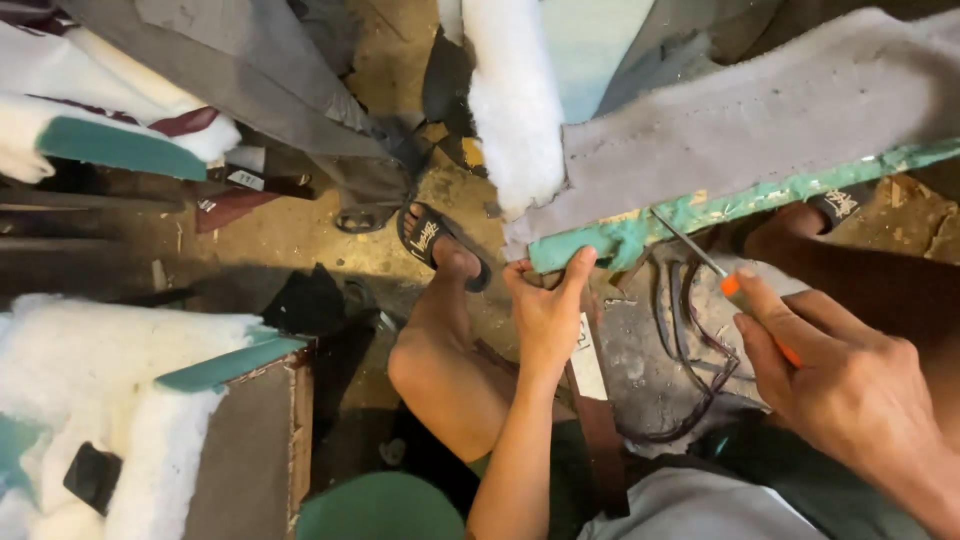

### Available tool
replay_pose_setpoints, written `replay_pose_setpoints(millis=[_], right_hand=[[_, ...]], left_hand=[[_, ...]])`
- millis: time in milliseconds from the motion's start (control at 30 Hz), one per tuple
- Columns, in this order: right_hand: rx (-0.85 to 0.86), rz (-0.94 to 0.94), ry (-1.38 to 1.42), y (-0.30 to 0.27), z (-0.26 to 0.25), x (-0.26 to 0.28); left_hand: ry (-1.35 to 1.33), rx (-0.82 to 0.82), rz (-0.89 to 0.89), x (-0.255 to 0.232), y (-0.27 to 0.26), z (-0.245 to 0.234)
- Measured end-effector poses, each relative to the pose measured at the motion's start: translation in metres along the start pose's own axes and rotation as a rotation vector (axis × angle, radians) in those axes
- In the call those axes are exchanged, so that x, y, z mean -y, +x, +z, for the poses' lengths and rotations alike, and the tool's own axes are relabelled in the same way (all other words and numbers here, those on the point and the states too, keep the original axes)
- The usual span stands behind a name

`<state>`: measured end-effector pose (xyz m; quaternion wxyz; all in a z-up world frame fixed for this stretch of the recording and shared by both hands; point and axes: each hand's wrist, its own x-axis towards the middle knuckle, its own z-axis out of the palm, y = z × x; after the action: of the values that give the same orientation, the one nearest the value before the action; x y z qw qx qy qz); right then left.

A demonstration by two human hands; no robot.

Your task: Removing staples and old upholstery fabric from a wooden chair frame using a screwdriver as a prying tool.

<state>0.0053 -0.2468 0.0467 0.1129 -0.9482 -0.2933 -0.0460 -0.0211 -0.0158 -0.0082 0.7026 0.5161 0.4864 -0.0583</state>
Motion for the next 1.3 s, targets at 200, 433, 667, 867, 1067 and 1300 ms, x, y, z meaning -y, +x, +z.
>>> replay_pose_setpoints(millis=[200,433,667,867,1067,1300], right_hand=[[0.106,-0.067,-0.392,0.018,-0.019,-0.002],[0.235,-0.187,-0.218,0.041,-0.031,-0.01],[0.142,-0.074,0.052,0.036,-0.025,0.0],[0.035,-0.242,-0.405,0.021,-0.018,0.0],[-0.059,-0.167,-0.62,0.013,-0.007,0.038],[-0.329,0.12,0.041,-0.03,0.084,0.032]], left_hand=[[0.012,0.092,-0.058,-0.011,0.001,-0.006],[0.101,0.092,-0.05,-0.011,0.012,-0.014],[0.114,0.094,0.002,-0.009,0.012,-0.017],[0.081,0.076,0.04,0.006,0.014,-0.012],[0.251,0.001,0.113,0.013,0.014,-0.009],[0.176,-0.063,0.185,0.028,0.018,-0.008]])
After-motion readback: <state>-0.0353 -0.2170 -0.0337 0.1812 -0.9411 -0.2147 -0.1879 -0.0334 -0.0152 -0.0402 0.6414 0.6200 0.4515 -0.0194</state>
